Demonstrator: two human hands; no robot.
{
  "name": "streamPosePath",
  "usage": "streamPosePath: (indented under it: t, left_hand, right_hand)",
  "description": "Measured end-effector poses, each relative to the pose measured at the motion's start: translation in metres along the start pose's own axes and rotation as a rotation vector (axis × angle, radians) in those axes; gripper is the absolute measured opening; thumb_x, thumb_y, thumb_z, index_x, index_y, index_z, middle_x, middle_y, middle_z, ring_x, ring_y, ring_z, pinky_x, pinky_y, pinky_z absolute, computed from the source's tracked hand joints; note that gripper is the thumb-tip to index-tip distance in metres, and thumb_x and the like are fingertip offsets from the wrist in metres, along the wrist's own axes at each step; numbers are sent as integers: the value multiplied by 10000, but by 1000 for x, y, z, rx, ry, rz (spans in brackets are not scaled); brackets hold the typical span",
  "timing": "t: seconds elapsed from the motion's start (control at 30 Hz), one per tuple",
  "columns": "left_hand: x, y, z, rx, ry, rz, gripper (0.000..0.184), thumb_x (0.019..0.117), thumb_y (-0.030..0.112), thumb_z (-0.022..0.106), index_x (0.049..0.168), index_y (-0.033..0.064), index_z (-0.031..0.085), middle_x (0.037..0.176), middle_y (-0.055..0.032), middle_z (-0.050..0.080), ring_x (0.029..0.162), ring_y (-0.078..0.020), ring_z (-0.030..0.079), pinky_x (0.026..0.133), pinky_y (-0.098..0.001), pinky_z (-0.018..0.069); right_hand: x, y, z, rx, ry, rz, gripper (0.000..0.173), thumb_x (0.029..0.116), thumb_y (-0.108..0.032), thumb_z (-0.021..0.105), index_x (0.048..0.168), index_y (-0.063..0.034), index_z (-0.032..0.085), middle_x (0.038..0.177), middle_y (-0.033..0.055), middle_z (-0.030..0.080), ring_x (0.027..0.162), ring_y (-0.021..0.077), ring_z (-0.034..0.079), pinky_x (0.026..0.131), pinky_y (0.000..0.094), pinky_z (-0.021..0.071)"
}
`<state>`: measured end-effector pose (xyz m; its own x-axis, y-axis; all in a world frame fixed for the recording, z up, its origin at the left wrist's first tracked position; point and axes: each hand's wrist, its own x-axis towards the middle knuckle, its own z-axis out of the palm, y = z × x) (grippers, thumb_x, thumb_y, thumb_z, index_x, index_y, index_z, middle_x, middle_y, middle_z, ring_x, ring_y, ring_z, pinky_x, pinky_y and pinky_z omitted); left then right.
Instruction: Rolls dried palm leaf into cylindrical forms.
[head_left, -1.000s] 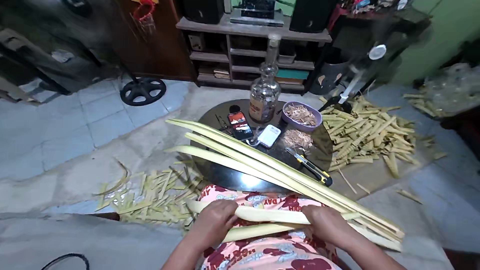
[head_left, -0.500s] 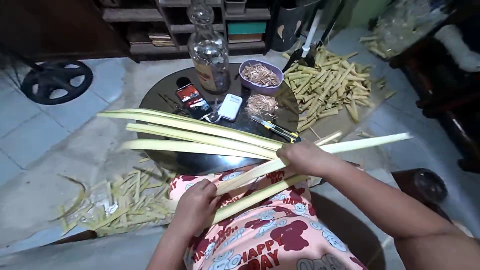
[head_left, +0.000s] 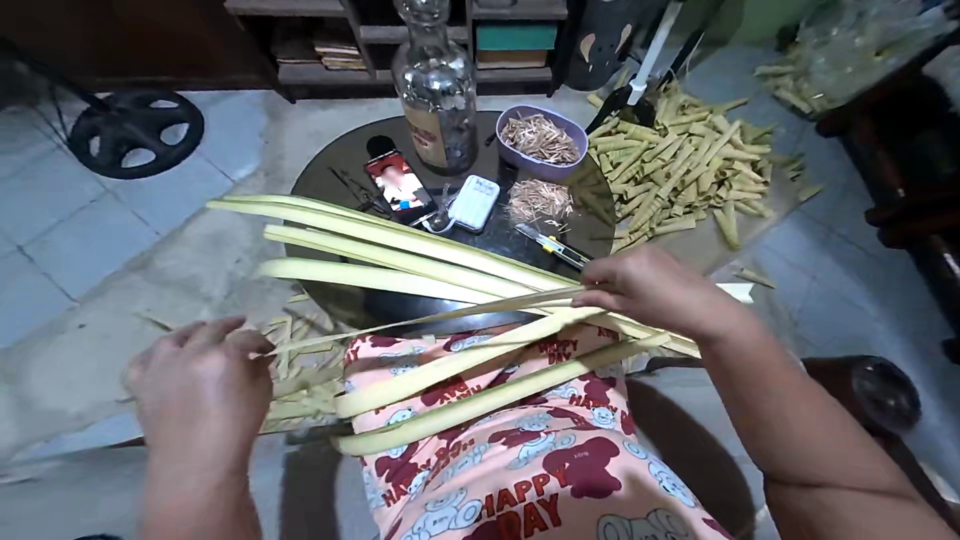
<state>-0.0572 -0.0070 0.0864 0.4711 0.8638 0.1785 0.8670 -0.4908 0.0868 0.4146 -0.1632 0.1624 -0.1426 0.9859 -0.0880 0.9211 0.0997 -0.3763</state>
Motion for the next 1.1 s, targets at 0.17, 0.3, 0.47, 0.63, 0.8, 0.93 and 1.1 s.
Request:
streamPosePath:
  t: [0.17,0.3,0.47,0.63,0.8,0.93,1.1]
  left_hand:
    - [1,123,33,-307,-76,348,244,948,415,684,1126,256,733,1169,13,723,1138,-215,662,1010,-485,501]
    - [3,97,55,-269,-69,272,117,921,264,666,918,345,749,897,127,725,926,-119,681,869,-430,535]
    - [-6,137,36,-381,-93,330,179,1009,376,594,938,304,741,878,120,715,901,-70,688,828,-351,579]
    - [0,136,31,-817,-18,133,192,1025,342,594,958,264,756,856,145,708,783,0,668,713,-256,589]
    - [-5,151,41,-1344,32,-148,156,1009,228,648,971,93,716,845,-20,725,732,-178,720,666,-375,648]
    - [-14,151,30,-1576,-95,-222,168,1016,186,622,1018,26,673,895,-119,738,767,-277,745,667,-448,656]
    - [-15,159,13,-1679,-115,-197,171,1007,158,605,997,-2,667,872,-137,732,752,-281,740,656,-444,647]
  right_hand:
    - [33,-80,82,-56,-110,-281,103,971,-176,667,1045,-105,669,885,98,687,801,287,705,682,515,587]
    - [31,-71,47,-52,-90,-193,100,972,-146,660,1049,-103,707,932,104,713,852,290,719,740,524,593]
    - [35,-74,65,36,-23,-257,69,969,-171,661,994,-137,716,941,44,703,878,207,705,777,459,601]
    - [63,-76,67,702,187,-217,147,980,-130,659,1097,-83,734,1005,3,736,884,97,707,816,301,621]
    - [79,-112,87,1438,215,31,291,935,-51,691,1206,29,620,977,116,687,801,182,687,723,366,622]
    - [79,-114,99,1311,407,-91,193,902,13,711,1092,51,704,976,124,728,817,183,706,728,345,630]
    - [72,-103,120,588,637,-433,208,913,-6,652,1054,-95,778,1131,34,742,1067,144,705,947,326,602]
